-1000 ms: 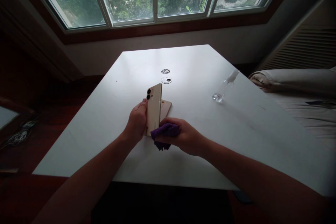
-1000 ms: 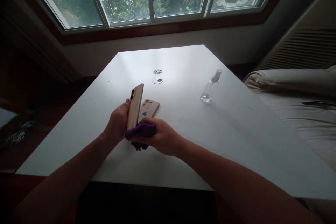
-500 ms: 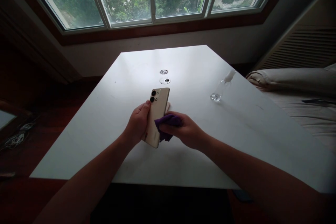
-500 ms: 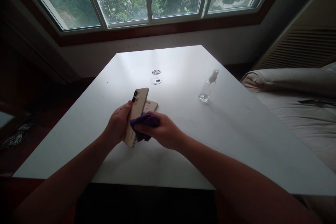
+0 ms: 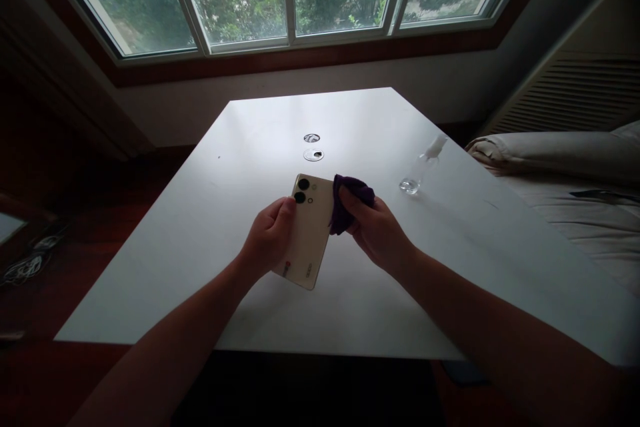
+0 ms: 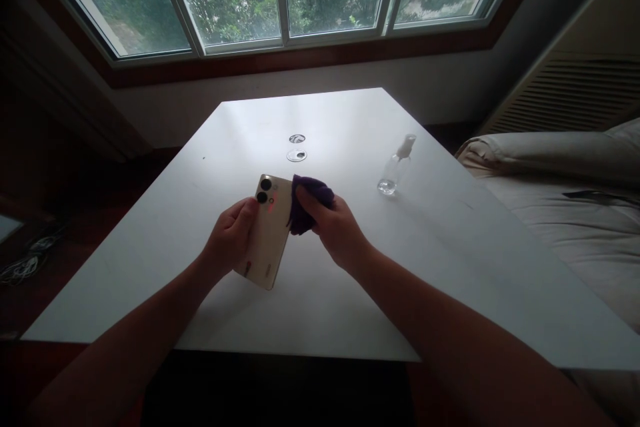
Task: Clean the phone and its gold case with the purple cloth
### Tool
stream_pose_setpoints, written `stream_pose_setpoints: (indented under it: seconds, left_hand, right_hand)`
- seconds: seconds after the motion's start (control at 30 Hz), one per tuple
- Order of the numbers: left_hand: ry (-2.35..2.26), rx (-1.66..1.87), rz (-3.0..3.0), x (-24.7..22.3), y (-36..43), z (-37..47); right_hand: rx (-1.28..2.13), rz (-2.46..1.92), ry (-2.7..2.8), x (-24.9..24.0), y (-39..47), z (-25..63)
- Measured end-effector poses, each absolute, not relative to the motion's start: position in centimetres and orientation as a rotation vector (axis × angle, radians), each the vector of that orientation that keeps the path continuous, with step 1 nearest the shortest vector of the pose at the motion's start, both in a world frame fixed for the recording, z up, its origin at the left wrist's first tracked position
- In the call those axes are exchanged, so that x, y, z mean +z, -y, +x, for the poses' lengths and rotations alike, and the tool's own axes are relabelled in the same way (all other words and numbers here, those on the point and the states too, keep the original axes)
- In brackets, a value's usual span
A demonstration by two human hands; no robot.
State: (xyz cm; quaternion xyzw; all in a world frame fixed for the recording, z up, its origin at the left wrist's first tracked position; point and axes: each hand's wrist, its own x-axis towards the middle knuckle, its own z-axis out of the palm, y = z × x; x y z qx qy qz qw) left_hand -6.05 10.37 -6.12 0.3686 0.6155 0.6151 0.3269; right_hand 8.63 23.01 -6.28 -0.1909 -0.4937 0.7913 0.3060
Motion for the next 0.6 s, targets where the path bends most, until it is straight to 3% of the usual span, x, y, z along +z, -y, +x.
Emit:
stream_pose_setpoints:
  seconds: [0.27,0.6]
  left_hand:
    - [-1.788,1.538,1.184,-6.2,-10.0,-5.9]
    - [-1.459,1.337,0.906,-5.5,-10.3,-6.4]
  right_hand:
    - [2.032,-0.592,1.402,-7.0,-23.0,8.4]
    - [2.088,-0.516,1.063,-7.0,-23.6,8.2]
